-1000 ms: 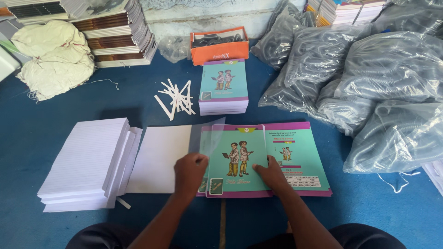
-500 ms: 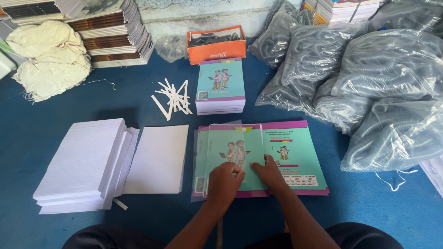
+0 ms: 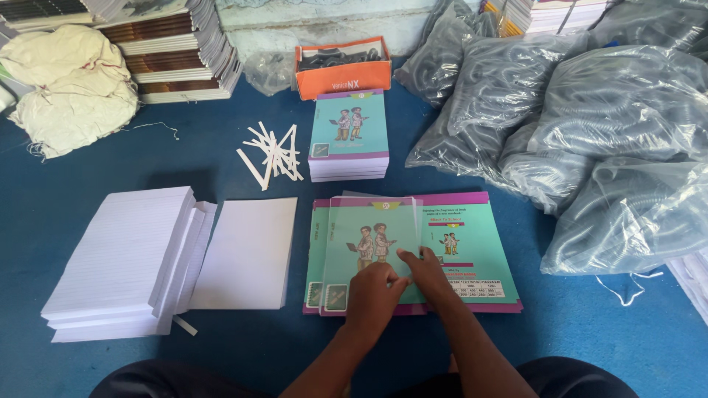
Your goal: The person assembles notebooks by inserting stacks of lined paper between covers. They handle the paper and covers by hand, aligning them and stacking the completed notebooks.
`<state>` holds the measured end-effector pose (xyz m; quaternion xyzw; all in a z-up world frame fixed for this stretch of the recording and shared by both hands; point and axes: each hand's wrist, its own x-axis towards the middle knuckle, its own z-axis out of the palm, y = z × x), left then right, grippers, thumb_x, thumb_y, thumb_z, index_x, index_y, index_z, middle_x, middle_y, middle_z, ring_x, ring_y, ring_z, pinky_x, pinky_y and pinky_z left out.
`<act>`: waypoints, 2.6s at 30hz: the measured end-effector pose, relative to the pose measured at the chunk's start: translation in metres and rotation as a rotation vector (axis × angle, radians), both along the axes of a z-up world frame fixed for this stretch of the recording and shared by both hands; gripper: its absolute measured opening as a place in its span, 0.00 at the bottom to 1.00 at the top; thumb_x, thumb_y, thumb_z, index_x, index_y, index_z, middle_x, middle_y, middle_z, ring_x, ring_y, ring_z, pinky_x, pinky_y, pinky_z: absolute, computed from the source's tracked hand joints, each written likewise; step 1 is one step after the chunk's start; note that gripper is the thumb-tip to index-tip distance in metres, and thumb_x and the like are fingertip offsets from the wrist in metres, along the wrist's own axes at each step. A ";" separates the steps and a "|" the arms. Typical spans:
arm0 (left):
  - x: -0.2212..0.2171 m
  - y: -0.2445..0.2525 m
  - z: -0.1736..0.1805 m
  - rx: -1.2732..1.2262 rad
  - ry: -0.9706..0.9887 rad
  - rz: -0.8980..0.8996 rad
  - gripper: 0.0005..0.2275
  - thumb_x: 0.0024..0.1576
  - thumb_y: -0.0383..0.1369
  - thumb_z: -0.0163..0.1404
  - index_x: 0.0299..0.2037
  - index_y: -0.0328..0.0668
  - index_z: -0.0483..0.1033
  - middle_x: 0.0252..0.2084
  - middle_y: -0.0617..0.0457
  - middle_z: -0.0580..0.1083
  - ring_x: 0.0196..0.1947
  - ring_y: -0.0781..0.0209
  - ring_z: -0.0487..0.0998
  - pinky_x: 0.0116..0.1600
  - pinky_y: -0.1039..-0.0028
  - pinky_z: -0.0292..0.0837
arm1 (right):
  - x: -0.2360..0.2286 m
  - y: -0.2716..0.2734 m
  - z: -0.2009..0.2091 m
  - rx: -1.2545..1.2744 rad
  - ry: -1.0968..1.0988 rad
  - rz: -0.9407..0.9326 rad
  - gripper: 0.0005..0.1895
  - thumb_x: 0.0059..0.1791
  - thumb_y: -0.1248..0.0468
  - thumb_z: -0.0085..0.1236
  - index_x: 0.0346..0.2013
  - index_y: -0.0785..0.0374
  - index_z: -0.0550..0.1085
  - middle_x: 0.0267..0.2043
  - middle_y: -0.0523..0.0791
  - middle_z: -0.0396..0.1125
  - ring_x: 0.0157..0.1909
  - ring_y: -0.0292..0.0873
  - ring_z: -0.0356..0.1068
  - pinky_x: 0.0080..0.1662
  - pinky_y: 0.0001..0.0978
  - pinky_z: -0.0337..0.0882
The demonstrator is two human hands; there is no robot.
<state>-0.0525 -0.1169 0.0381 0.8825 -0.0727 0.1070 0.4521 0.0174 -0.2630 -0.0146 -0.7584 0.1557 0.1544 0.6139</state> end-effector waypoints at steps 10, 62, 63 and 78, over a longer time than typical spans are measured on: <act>0.011 -0.003 -0.013 0.040 0.111 -0.080 0.10 0.52 0.36 0.60 0.31 0.35 0.78 0.35 0.41 0.76 0.38 0.47 0.77 0.46 0.56 0.73 | 0.009 -0.008 -0.027 -0.110 -0.064 0.023 0.36 0.45 0.59 0.58 0.66 0.70 0.62 0.56 0.58 0.67 0.53 0.52 0.72 0.52 0.41 0.72; 0.032 0.121 -0.069 -0.075 0.170 0.119 0.21 0.51 0.41 0.61 0.50 0.36 0.78 0.50 0.38 0.77 0.53 0.43 0.78 0.56 0.59 0.73 | 0.029 0.032 0.124 -0.237 -0.305 0.316 0.23 0.42 0.69 0.64 0.52 0.65 0.77 0.43 0.54 0.77 0.42 0.48 0.78 0.46 0.39 0.77; 0.034 0.125 -0.065 -0.087 0.176 0.172 0.22 0.51 0.42 0.61 0.51 0.36 0.77 0.50 0.39 0.77 0.52 0.43 0.78 0.55 0.59 0.73 | 0.032 0.033 0.133 -0.229 -0.363 0.389 0.23 0.41 0.70 0.65 0.51 0.65 0.77 0.43 0.52 0.77 0.43 0.46 0.78 0.47 0.38 0.76; 0.060 0.187 0.022 -0.403 -0.010 0.158 0.61 0.38 0.40 0.72 0.75 0.36 0.34 0.70 0.33 0.56 0.71 0.43 0.60 0.68 0.60 0.65 | 0.010 0.059 0.214 -0.773 -0.567 0.797 0.26 0.44 0.67 0.62 0.57 0.49 0.75 0.48 0.48 0.77 0.48 0.51 0.78 0.53 0.43 0.74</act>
